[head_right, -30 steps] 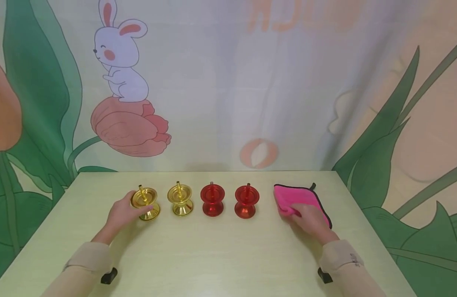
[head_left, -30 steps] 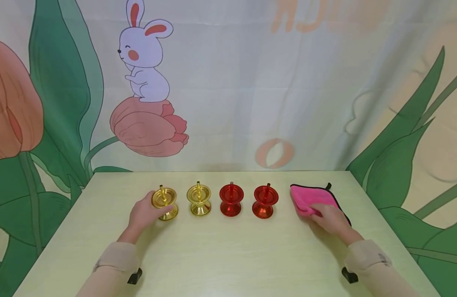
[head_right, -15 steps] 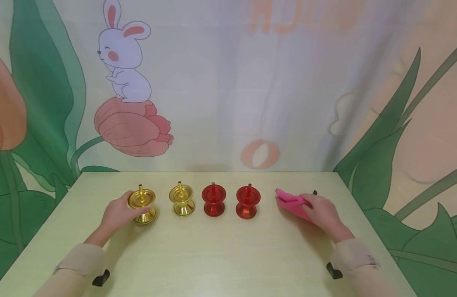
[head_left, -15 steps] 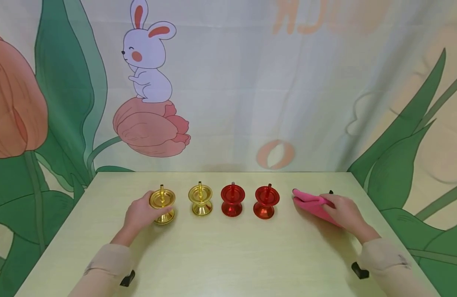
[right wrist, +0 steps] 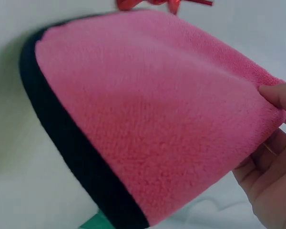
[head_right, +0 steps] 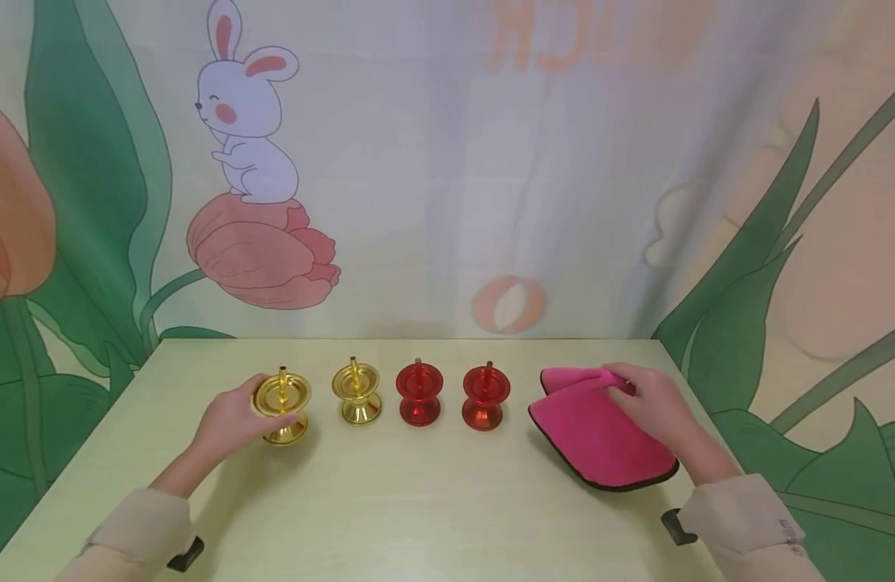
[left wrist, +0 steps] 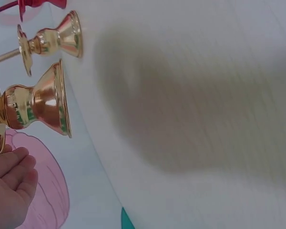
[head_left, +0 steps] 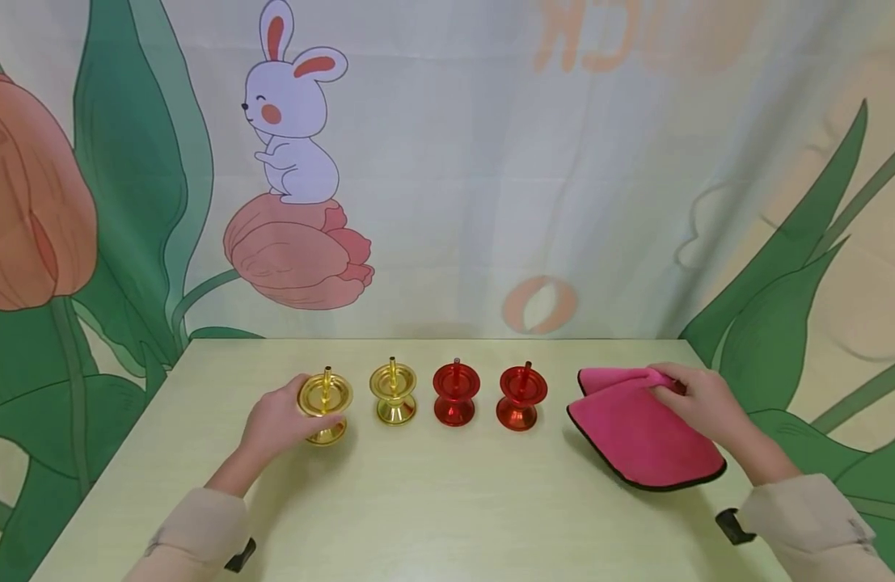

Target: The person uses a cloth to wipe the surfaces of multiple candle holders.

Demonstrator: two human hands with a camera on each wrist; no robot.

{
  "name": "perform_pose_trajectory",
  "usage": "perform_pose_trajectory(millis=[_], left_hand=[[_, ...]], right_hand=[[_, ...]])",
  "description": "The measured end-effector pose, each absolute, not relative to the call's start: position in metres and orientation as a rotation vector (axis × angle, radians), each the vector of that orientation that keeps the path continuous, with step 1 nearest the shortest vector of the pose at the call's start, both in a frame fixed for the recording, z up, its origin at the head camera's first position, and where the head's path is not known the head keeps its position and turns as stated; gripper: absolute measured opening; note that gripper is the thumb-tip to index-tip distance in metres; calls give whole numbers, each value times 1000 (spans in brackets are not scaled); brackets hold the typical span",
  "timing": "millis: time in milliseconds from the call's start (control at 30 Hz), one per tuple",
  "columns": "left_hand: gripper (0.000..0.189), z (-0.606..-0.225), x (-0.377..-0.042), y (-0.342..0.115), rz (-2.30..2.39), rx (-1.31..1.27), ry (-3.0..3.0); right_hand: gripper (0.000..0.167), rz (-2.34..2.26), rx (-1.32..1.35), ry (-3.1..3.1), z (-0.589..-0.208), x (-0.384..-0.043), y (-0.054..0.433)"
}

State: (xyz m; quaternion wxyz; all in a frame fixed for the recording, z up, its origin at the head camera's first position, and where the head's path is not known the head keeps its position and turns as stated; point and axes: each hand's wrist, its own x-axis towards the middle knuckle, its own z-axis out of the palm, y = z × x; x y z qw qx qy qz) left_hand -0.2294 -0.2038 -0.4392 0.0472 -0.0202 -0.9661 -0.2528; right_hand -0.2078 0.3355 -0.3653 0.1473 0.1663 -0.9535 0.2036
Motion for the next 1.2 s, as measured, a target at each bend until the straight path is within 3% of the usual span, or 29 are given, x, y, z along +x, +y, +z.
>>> perform_pose_trajectory(millis=[700,1200], left_hand=[[67,-412,-201,-159,-756,-365,-2839],[71,-404,-186,-123,-798,-523,-2884]], right_hand=[[8,1163,680,-2794,-337,-194,270],[13,1492,756,-2776,-341,-197,219]])
